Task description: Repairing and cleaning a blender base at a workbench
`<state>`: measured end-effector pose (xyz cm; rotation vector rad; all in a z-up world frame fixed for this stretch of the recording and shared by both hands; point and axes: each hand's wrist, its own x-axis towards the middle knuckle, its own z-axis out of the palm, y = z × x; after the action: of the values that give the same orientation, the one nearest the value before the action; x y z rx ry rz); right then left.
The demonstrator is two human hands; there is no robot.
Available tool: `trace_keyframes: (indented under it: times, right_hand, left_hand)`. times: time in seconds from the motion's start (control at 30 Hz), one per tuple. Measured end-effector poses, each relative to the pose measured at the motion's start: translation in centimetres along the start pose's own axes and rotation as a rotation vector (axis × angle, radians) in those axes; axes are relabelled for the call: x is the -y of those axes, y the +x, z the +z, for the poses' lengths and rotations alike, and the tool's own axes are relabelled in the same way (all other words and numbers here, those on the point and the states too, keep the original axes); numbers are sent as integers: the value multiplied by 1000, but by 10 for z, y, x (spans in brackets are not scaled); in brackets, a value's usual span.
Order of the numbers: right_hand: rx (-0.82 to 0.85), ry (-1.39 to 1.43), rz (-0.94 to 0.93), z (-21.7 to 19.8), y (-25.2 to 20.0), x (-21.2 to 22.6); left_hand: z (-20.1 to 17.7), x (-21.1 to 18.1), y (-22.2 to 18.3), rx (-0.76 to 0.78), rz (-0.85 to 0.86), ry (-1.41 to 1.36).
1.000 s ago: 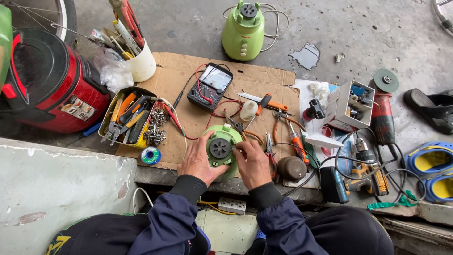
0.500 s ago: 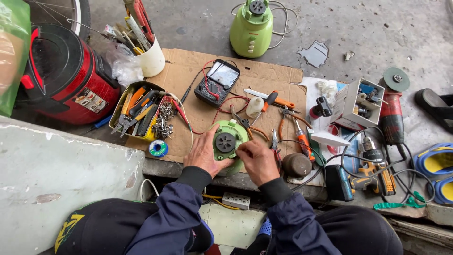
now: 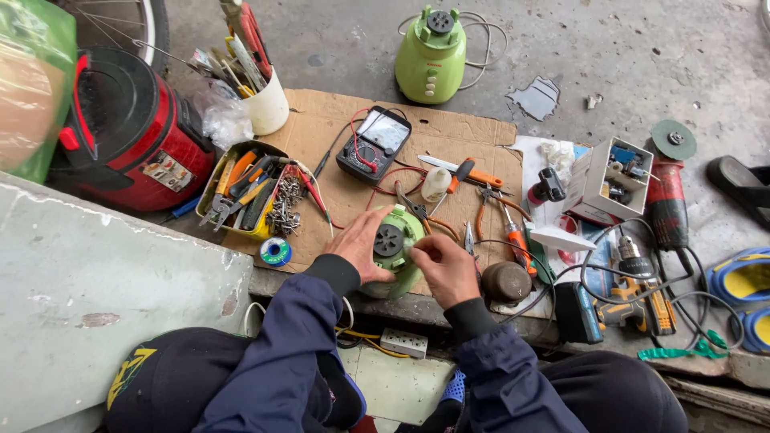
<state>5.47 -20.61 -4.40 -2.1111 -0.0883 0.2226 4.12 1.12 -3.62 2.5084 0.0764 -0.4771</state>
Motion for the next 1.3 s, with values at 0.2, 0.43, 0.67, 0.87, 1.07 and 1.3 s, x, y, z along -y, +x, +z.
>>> trace_keyframes:
  times: [0.2,0.43,0.67,0.87,1.07,1.3]
  right_hand:
    - [-96,528,117,-12,2,-30]
    - [-128,566,114,-16,-5,-26]
    - [-182,581,84,-10,-11,-25]
    - [-197,415,-28,-1,-25,7]
    - [-232,253,-119,9,-24,2]
    - [-358,-15,-31,27,-11,-26]
  left_hand:
    - [-5,-4,-18,-164,53,-111]
    - [35,-29,-19,-563,-160,-220]
    - [7,-44,-38,-500,-236,-265]
    - [33,28,-16,-253,-20,-415]
    - [53,20,-19,-383,26,-331]
    - [73,-21,-46,-509,-129,-246]
